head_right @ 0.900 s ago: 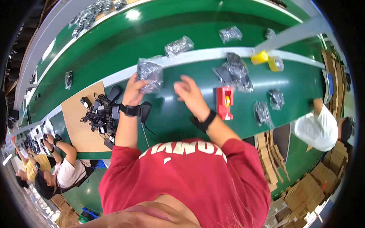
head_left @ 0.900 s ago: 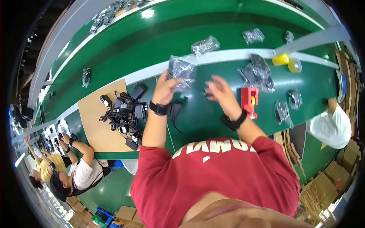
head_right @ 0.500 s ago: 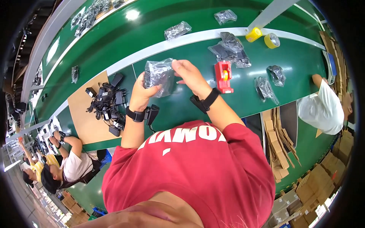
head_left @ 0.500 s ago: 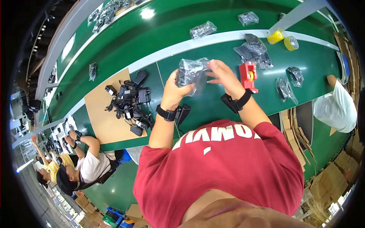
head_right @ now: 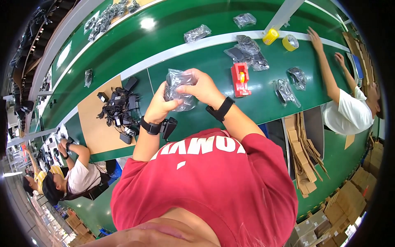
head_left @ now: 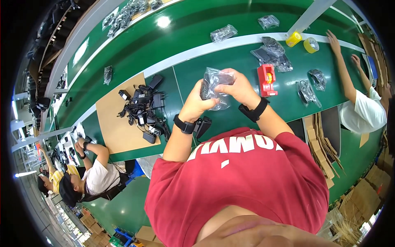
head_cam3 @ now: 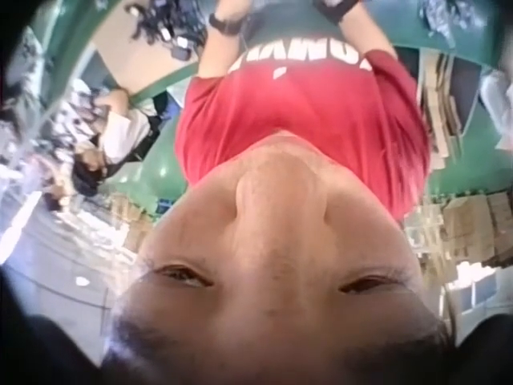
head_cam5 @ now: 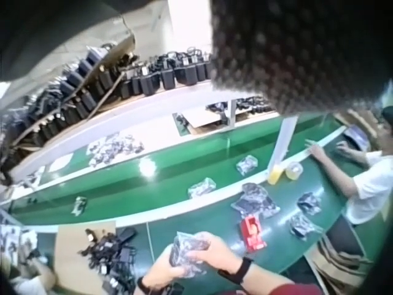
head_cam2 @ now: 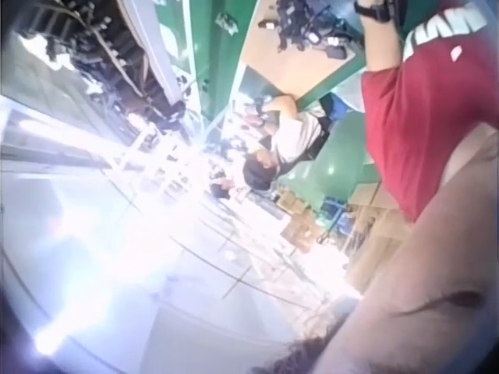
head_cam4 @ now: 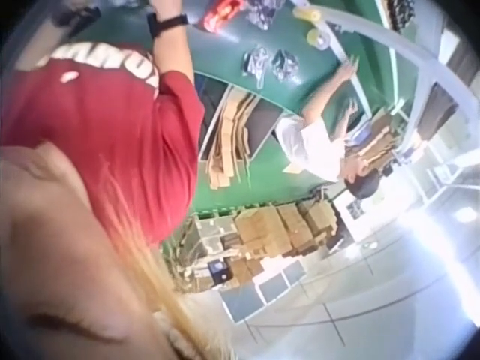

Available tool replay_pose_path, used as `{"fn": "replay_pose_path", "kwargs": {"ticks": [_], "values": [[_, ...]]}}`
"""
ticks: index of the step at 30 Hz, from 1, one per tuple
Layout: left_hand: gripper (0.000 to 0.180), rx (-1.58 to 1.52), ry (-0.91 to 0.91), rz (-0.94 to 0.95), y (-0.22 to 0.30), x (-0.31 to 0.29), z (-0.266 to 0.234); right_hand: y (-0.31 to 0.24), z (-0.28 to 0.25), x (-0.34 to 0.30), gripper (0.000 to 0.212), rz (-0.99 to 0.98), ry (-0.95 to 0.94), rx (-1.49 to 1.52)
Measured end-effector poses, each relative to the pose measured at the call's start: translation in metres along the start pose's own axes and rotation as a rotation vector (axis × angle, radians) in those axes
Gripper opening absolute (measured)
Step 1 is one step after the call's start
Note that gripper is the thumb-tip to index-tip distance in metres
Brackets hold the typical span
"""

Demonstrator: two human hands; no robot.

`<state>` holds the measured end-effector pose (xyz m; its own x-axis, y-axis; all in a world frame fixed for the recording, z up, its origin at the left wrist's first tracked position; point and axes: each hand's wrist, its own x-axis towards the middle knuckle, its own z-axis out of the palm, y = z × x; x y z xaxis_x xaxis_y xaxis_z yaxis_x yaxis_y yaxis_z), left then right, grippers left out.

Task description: Manually place small electronic parts into plastic bags and organize them on the assembly line.

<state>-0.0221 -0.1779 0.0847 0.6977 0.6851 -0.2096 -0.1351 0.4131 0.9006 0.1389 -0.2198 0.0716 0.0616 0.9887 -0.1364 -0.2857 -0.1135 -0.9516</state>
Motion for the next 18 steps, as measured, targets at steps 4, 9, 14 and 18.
{"fn": "replay_pose_path", "kwargs": {"ticks": [4,9,14,18], "values": [[0.057,0.112,0.036,-0.059,-0.001,-0.005,0.010,-0.011,0.020,-0.012,0.036,0.018,0.258,-0.357],[0.056,0.148,0.151,-0.007,-0.015,-0.008,0.004,-0.003,0.001,-0.012,0.033,-0.023,0.044,-0.343],[0.063,0.115,0.193,-0.017,-0.010,-0.011,-0.001,0.003,0.004,-0.022,0.029,-0.051,0.243,-0.343],[0.065,0.168,0.074,-0.018,-0.006,-0.010,0.003,0.010,-0.006,-0.014,0.024,0.052,0.157,-0.399]]}}
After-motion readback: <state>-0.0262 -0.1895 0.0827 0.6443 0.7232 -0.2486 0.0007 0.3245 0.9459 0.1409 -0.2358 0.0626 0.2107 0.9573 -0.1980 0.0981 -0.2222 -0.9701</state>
